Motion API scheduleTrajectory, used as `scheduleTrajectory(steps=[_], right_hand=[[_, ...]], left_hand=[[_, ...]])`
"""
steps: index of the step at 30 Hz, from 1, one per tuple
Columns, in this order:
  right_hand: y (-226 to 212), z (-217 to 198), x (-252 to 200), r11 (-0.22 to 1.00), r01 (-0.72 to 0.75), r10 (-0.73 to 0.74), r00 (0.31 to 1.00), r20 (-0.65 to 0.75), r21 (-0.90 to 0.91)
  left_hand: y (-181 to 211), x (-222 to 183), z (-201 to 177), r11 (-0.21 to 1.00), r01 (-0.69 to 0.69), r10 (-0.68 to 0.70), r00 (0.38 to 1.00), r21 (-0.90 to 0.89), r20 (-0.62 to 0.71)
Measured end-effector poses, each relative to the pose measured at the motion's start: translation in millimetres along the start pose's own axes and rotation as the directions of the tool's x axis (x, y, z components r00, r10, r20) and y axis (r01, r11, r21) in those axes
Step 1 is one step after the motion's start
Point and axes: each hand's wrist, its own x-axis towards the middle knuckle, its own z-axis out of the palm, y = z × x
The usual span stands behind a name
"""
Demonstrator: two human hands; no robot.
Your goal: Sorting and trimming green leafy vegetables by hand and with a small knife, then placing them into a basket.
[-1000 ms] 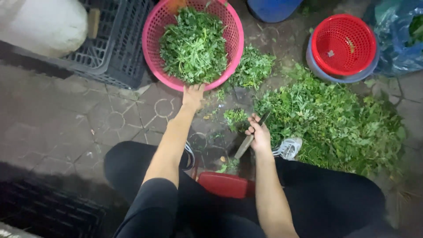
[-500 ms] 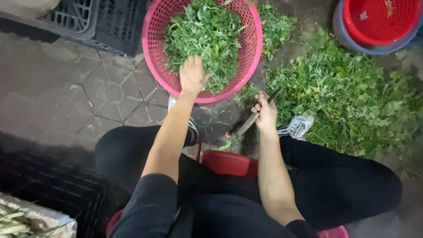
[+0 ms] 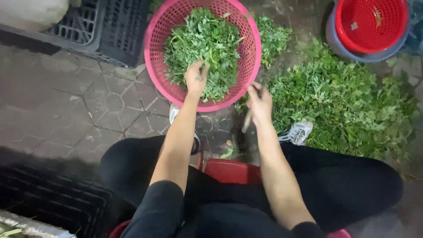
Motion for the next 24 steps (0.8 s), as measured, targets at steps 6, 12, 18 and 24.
scheduleTrajectory(steps=[6,12,18,24], right_hand=[[-33.8,94.7,37.9,0.739,0.512,-0.386,0.855,0.347,-0.438],[-27.9,123.0,65.3,0.612,0.528,-0.345,0.848,0.402,-0.589],[-54.6,103.2,41.5,0.779,0.492,-0.334,0.850,0.407,-0.388],[-57.4,101.0,23.9,0.697,0.621,-0.424,0.759,0.493,-0.357]], left_hand=[[8.4,-15.5,-30.6,0.978,-0.067,0.072,0.997,-0.197,0.022],[5.5,-15.8,-45.4,0.924,-0.114,0.146,0.987,-0.365,0.060],[25.5,-20.0,-68.0,0.826,-0.005,0.104,0.984,-0.563,0.143],[78.7,-26.2,-105.7,0.757,0.122,0.046,0.970,-0.642,0.238]])
